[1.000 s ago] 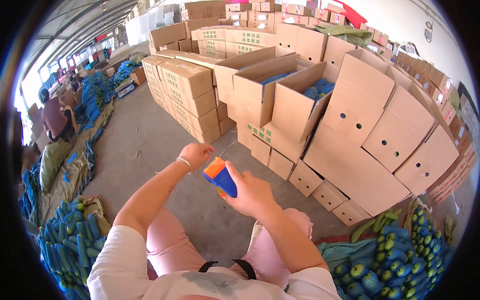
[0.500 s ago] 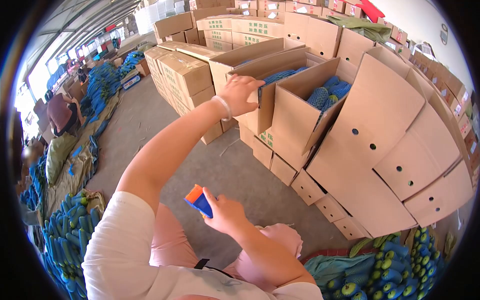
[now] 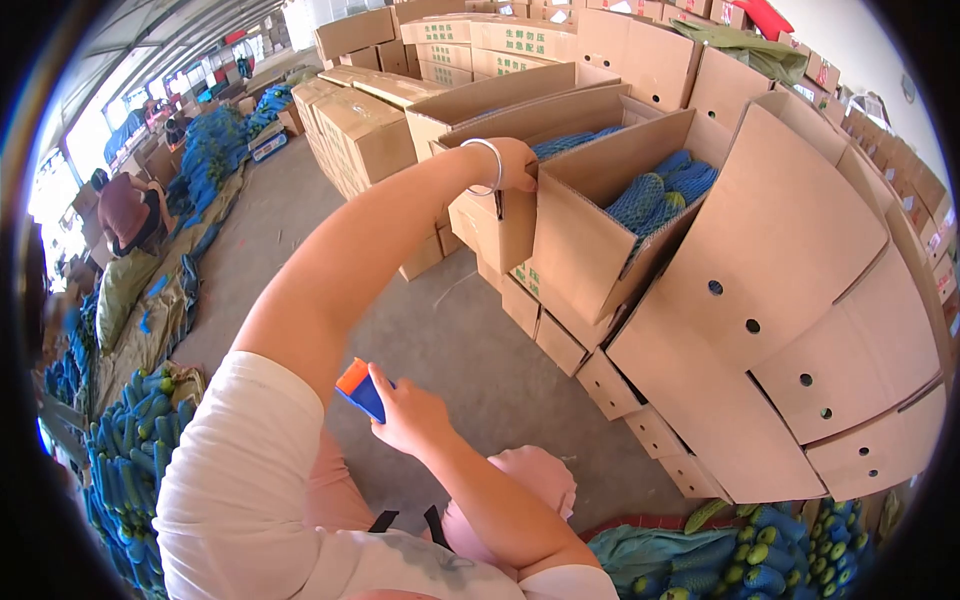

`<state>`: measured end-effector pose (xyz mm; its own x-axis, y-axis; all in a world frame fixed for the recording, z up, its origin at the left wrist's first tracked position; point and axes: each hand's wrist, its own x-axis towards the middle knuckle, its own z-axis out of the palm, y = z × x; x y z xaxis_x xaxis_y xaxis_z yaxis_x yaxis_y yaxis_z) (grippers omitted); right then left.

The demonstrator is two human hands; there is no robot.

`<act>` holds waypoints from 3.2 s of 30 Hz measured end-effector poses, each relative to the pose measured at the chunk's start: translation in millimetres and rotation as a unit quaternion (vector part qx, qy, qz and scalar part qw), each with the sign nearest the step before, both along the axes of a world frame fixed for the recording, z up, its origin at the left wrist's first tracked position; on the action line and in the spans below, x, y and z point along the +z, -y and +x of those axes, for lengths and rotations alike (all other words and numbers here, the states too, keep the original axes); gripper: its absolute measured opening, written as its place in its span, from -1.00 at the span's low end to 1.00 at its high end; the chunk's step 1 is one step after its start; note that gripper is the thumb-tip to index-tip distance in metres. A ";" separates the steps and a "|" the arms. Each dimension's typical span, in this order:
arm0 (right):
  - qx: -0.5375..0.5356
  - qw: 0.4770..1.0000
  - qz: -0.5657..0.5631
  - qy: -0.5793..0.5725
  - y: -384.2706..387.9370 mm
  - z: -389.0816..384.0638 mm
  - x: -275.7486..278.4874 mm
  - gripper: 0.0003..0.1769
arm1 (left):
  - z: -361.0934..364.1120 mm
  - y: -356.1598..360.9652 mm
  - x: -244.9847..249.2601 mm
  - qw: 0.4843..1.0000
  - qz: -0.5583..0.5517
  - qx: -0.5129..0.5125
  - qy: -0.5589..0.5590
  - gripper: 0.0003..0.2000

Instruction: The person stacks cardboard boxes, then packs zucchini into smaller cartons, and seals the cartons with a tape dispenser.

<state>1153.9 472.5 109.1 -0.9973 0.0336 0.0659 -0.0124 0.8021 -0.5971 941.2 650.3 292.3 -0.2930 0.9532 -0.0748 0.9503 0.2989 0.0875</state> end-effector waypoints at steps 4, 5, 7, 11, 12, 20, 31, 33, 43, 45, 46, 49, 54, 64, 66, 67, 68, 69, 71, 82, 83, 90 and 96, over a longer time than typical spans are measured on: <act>0.022 1.000 0.005 -0.005 9.0 -5.4 2.8 -0.07 | 6.9 24.3 -5.5 0.997 0.051 0.014 -0.050 -0.62; 0.031 0.999 0.003 -0.011 12.9 -4.9 4.3 -0.07 | 10.4 37.0 -4.9 0.997 0.050 0.022 -0.048 -0.62; 0.047 0.999 0.002 -0.018 21.8 -4.2 5.1 -0.08 | 17.6 70.3 -0.9 0.997 0.062 0.029 -0.040 -0.63; 0.082 0.996 0.010 -0.023 35.6 -6.9 5.9 -0.10 | 29.7 154.7 -5.0 0.994 0.074 0.055 -0.061 -0.66; 0.084 0.996 0.004 -0.017 38.1 -8.5 4.1 -0.11 | 36.9 179.2 -1.3 0.994 0.066 0.076 -0.051 -0.67; 0.005 0.978 0.057 0.202 8.8 -46.3 -51.7 0.01 | 94.6 346.5 18.1 0.990 -0.004 0.141 -0.024 -0.72; -0.041 0.999 -0.021 0.013 103.3 -70.6 -113.0 -0.43 | 139.0 509.0 -56.4 0.994 -0.022 0.101 0.026 -0.75; -0.061 0.997 0.027 -0.034 123.7 -67.1 -157.1 -0.39 | 129.4 527.2 -95.0 0.991 0.024 0.103 0.081 -0.75; 0.226 0.837 0.197 0.457 147.7 -35.3 -270.5 -0.08 | 119.5 585.7 -244.5 0.964 -0.127 0.131 0.194 -0.75; 0.204 0.787 0.128 0.569 135.2 -45.0 -250.4 -0.08 | 123.1 609.6 -275.9 0.957 -0.202 0.133 0.159 -0.79; 0.174 0.792 0.110 0.574 114.9 -50.0 -267.8 -0.12 | 120.0 623.8 -302.3 0.951 -0.242 0.139 0.137 -0.81; 0.230 0.780 0.164 0.559 68.4 -92.0 -183.6 0.01 | 103.2 646.7 -334.3 0.930 -0.263 0.231 0.115 -0.82; 0.099 0.882 0.225 0.403 -8.7 -114.9 -59.2 0.21 | 121.1 605.7 -334.4 0.921 -0.238 0.280 0.128 -0.42; 0.059 0.978 0.152 0.132 -67.6 -66.3 -21.4 0.03 | 164.0 464.8 -393.0 0.945 -0.060 0.233 0.223 -0.50; 0.107 0.972 0.177 0.111 -71.8 -70.5 -42.7 0.03 | 172.5 466.9 -382.9 0.936 -0.064 0.234 0.256 -0.50; 0.138 0.954 0.240 0.118 -73.2 -73.1 -57.0 0.03 | 175.3 471.4 -372.7 0.930 -0.097 0.216 0.281 -0.51; 0.167 0.931 0.303 0.120 -72.7 -74.8 -69.9 0.02 | 177.7 476.0 -362.2 0.923 -0.128 0.194 0.306 -0.53; 0.198 0.925 0.306 0.109 -71.6 -79.1 -81.1 0.02 | 178.7 485.4 -355.1 0.910 -0.133 0.202 0.336 -0.61; 0.249 0.920 0.284 0.103 -69.0 -90.9 -100.4 0.02 | 175.4 523.6 -357.6 0.897 -0.050 0.331 0.289 -0.72; 0.380 0.884 0.266 0.057 -42.0 -85.2 -136.5 -0.06 | 181.1 606.4 -397.0 0.782 -0.159 0.548 0.252 -0.45; 0.363 0.890 0.268 0.073 -38.7 -83.3 -140.7 -0.07 | 187.0 607.0 -392.3 0.783 -0.161 0.545 0.252 -0.45; 0.375 0.865 0.326 0.074 -7.8 -99.5 -158.8 -0.15 | 198.4 614.5 -381.3 0.839 -0.121 0.412 0.335 -0.40; 0.303 0.906 0.285 0.080 -7.0 -112.6 -79.7 -0.21 | 149.3 605.0 -387.7 0.823 -0.044 0.524 0.216 -0.52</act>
<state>1041.3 479.5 29.4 -0.8193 -0.5173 -0.2472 -0.5034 0.8554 -0.1218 1090.5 45.3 -95.4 -0.8784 0.1793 -0.4430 0.0529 0.9577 0.2828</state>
